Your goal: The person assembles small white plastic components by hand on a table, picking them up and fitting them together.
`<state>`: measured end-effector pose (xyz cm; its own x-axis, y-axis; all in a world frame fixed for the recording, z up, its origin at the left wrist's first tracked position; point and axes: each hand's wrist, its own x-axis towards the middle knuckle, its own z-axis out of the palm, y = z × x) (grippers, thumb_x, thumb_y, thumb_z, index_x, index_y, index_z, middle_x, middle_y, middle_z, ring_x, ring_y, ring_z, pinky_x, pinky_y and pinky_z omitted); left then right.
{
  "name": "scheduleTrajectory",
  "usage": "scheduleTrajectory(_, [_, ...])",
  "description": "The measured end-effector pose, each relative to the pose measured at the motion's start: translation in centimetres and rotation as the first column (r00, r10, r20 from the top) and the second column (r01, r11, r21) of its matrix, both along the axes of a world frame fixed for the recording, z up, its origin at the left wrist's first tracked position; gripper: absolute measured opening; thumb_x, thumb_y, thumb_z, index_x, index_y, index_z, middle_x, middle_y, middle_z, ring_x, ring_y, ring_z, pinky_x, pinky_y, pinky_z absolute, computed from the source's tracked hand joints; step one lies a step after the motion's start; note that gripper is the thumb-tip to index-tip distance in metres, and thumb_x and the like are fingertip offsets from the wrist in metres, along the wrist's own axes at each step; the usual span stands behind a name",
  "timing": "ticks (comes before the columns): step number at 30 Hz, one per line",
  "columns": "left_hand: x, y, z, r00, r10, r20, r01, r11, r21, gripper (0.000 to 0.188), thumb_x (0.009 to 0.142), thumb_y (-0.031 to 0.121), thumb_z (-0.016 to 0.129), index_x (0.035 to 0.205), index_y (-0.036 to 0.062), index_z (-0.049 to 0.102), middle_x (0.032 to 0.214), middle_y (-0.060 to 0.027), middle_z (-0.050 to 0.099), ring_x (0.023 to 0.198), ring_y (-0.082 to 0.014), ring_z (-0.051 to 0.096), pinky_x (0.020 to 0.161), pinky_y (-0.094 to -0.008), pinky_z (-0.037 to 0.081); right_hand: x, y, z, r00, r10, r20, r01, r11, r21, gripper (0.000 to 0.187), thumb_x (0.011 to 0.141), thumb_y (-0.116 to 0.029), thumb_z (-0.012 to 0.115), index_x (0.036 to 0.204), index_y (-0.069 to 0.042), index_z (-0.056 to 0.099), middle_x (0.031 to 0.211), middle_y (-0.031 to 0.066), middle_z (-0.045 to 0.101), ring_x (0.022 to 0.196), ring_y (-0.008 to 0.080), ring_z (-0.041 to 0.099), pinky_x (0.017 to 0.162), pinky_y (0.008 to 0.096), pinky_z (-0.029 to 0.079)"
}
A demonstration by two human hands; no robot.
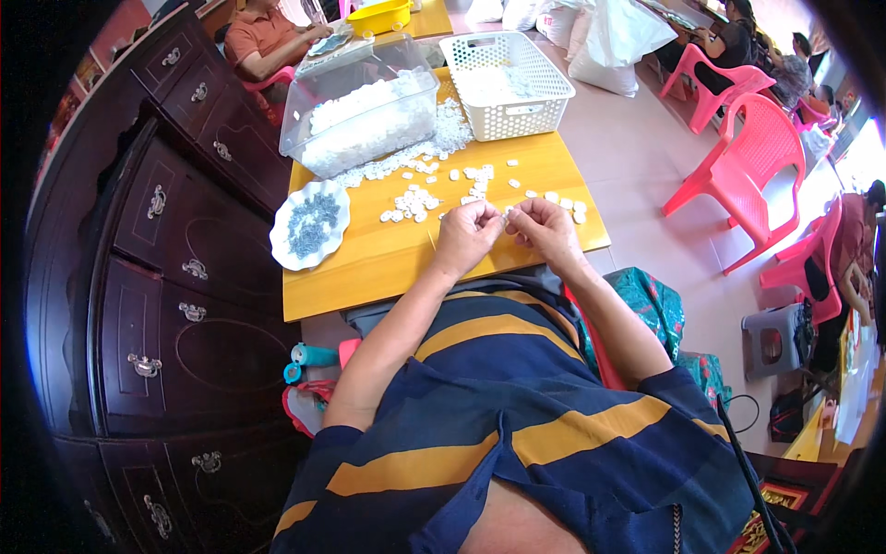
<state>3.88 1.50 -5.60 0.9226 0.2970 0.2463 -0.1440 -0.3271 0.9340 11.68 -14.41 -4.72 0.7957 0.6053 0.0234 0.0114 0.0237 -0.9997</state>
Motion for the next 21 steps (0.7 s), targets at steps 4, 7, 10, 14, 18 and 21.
scheduleTrajectory(4, [-0.7, 1.0, -0.3, 0.999, 0.051, -0.014, -0.051, 0.999, -0.019, 0.012, 0.091, 0.011, 0.065, 0.082, 0.0026, 0.066, 0.066, 0.0016, 0.062, 0.053, -0.0042, 0.053, 0.049, -0.0216, 0.043, 0.2, 0.0, -0.2, 0.993, -0.065, 0.097, 0.072, 0.995, -0.065, 0.021, 0.093, -0.023, 0.066, 0.091, -0.003, 0.067, 0.079, 0.0079, 0.071, 0.063, 0.0145, 0.064, 0.060, 0.0273, 0.051])
scheduleTrajectory(7, [-1.6, 1.5, -0.3, 0.991, 0.120, -0.066, -0.120, 0.993, 0.003, 0.012, 0.088, 0.010, 0.066, 0.081, 0.0007, 0.067, 0.066, -0.0026, 0.064, 0.056, -0.0066, 0.056, 0.053, -0.0240, 0.046, -1.2, -0.2, 1.1, 0.788, 0.087, 0.610, 0.221, 0.884, -0.412, 0.019, 0.087, -0.025, 0.066, 0.083, -0.008, 0.071, 0.083, 0.0175, 0.069, 0.074, 0.0365, 0.068, 0.068, 0.0450, 0.055])
scheduleTrajectory(10, [-2.4, 1.3, -0.2, 0.988, 0.140, -0.064, -0.135, 0.988, 0.070, 0.013, 0.086, 0.010, 0.068, 0.082, -0.0018, 0.069, 0.066, -0.0073, 0.067, 0.060, -0.0093, 0.061, 0.058, -0.0263, 0.049, -1.0, 0.2, 0.5, 0.651, 0.148, 0.744, 0.282, 0.863, -0.419, 0.020, 0.087, -0.026, 0.066, 0.085, -0.007, 0.072, 0.081, 0.0154, 0.069, 0.075, 0.0354, 0.068, 0.068, 0.0450, 0.055])
scheduleTrajectory(14, [-3.0, 0.8, 0.3, 0.991, 0.130, -0.021, -0.126, 0.986, 0.112, 0.013, 0.086, 0.010, 0.069, 0.083, -0.0022, 0.069, 0.067, -0.0082, 0.068, 0.061, -0.0091, 0.062, 0.058, -0.0265, 0.050, -0.8, 0.5, 0.1, 0.617, 0.125, 0.777, 0.323, 0.860, -0.394, 0.020, 0.087, -0.027, 0.067, 0.087, -0.008, 0.072, 0.080, 0.0148, 0.069, 0.075, 0.0350, 0.068, 0.068, 0.0450, 0.055])
scheduleTrajectory(18, [-3.1, 0.8, 0.1, 0.993, 0.112, -0.029, -0.109, 0.988, 0.110, 0.012, 0.086, 0.009, 0.070, 0.084, -0.0025, 0.069, 0.067, -0.0080, 0.068, 0.061, -0.0087, 0.063, 0.058, -0.0263, 0.050, -1.1, 0.6, 0.5, 0.659, 0.006, 0.752, 0.336, 0.892, -0.302, 0.021, 0.088, -0.027, 0.067, 0.091, -0.007, 0.072, 0.079, 0.0138, 0.069, 0.074, 0.0329, 0.068, 0.067, 0.0420, 0.055])
scheduleTrajectory(21, [-3.2, 0.7, 0.1, 0.994, 0.104, -0.042, -0.099, 0.989, 0.112, 0.011, 0.087, 0.009, 0.069, 0.087, -0.0025, 0.069, 0.069, -0.0082, 0.069, 0.061, -0.0085, 0.062, 0.058, -0.0259, 0.050, -1.0, 0.4, 0.4, 0.737, -0.067, 0.672, 0.278, 0.937, -0.212, 0.022, 0.088, -0.026, 0.067, 0.093, -0.005, 0.071, 0.078, 0.0120, 0.069, 0.070, 0.0271, 0.068, 0.064, 0.0380, 0.054])
